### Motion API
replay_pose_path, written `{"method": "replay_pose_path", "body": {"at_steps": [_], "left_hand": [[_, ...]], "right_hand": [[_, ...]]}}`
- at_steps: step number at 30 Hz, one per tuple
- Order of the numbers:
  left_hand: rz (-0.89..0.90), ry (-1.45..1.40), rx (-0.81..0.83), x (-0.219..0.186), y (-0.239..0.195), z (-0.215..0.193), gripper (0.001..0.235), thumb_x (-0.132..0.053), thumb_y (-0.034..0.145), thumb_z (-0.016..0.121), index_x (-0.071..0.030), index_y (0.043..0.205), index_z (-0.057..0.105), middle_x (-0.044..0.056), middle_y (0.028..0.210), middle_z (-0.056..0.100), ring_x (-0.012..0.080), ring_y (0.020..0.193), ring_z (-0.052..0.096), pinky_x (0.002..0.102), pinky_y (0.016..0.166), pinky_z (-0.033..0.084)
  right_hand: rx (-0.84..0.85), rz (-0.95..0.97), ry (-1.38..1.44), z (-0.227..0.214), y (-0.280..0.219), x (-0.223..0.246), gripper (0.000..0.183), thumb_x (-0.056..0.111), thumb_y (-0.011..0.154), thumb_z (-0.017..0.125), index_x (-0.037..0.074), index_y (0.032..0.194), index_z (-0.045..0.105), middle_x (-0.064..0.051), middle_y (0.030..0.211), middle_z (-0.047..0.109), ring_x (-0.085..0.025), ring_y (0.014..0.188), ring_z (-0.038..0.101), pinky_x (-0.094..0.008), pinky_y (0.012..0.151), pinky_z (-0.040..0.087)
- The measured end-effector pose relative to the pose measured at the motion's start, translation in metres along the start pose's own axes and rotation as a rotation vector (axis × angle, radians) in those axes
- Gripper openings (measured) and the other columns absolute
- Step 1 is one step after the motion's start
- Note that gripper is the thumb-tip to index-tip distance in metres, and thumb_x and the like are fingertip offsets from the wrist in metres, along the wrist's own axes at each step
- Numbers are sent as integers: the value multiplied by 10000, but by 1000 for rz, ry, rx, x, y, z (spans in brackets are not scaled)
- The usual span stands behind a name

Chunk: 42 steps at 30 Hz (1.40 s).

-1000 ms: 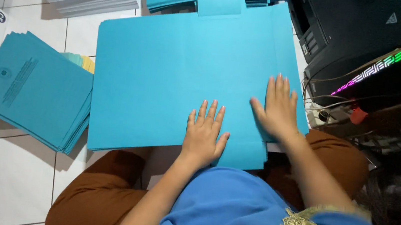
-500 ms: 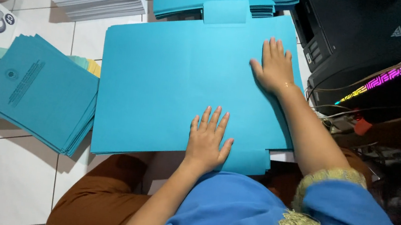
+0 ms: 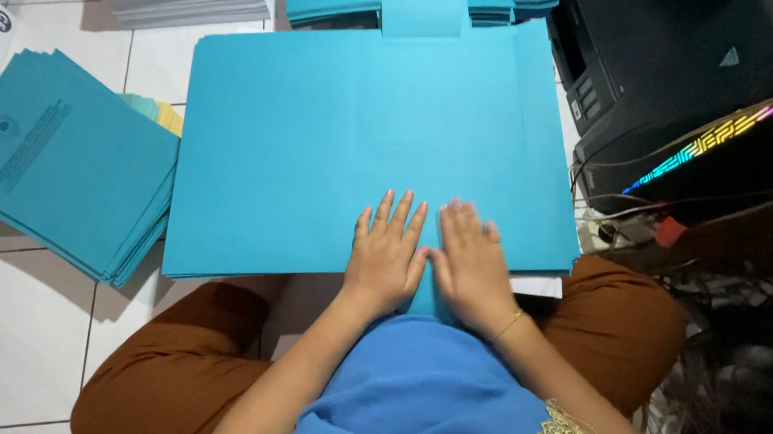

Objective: The person sits on the floor and folds light blue paper sheets by hand. They repeatedly fold the top and bottom flaps inward to create a pocket-like shape, then place the finished sheets into a stack.

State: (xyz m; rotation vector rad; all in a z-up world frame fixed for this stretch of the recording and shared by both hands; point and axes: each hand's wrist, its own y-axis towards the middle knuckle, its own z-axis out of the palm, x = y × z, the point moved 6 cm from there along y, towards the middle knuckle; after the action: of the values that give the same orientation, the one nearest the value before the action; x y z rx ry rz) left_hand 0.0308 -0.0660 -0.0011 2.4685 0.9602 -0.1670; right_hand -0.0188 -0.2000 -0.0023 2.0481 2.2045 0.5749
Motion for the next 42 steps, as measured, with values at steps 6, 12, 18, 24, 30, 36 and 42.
{"method": "replay_pose_path", "body": {"at_steps": [6,12,18,24,30,36,42], "left_hand": [[-27,-27,60,3,0,-2,610,-354,1029,425,-61,1564,398,246,1606,371,469,1499,295,647,1145,238],[-155,57,172,41,36,-6,840,-530,962,555,50,1540,368,342,1595,314,516,1505,243,669,1148,219],[-217,166,154,163,168,43,832,-567,1002,527,41,1549,379,290,1613,329,453,1523,255,656,1170,227],[-368,141,179,195,205,45,801,-591,1041,428,-41,1608,300,175,1689,221,355,1573,146,631,1224,141],[-400,153,144,91,100,-14,792,-515,1002,518,33,1552,362,261,1629,315,434,1532,230,649,1177,198],[-196,33,187,-9,23,-9,782,-469,972,539,50,1534,379,324,1593,330,499,1500,247,693,1131,201],[39,-48,226,-28,6,3,708,-336,968,463,-13,1583,325,245,1632,326,420,1516,284,643,1155,220]], "right_hand": [[175,92,47,-14,11,-27,660,426,1023,469,87,1582,375,-205,1609,391,-375,1492,346,-618,1109,257],[76,300,100,-24,3,-92,716,462,1046,451,30,1599,312,-248,1664,259,-412,1543,206,-626,1182,93],[49,277,47,-21,1,-90,710,452,1046,452,33,1601,310,-239,1660,274,-398,1539,223,-589,1196,98],[27,291,55,-27,3,-86,709,458,1039,454,35,1594,330,-236,1653,297,-399,1530,250,-585,1185,122],[-4,283,68,-23,2,-88,712,474,1039,443,49,1600,334,-229,1658,296,-395,1533,250,-594,1176,118],[52,318,85,-10,4,-69,695,407,1043,449,6,1595,317,-276,1649,275,-433,1532,219,-653,1147,95],[138,159,50,-8,4,-18,602,363,1051,427,83,1581,374,-185,1638,350,-356,1520,295,-581,1155,163]]}}
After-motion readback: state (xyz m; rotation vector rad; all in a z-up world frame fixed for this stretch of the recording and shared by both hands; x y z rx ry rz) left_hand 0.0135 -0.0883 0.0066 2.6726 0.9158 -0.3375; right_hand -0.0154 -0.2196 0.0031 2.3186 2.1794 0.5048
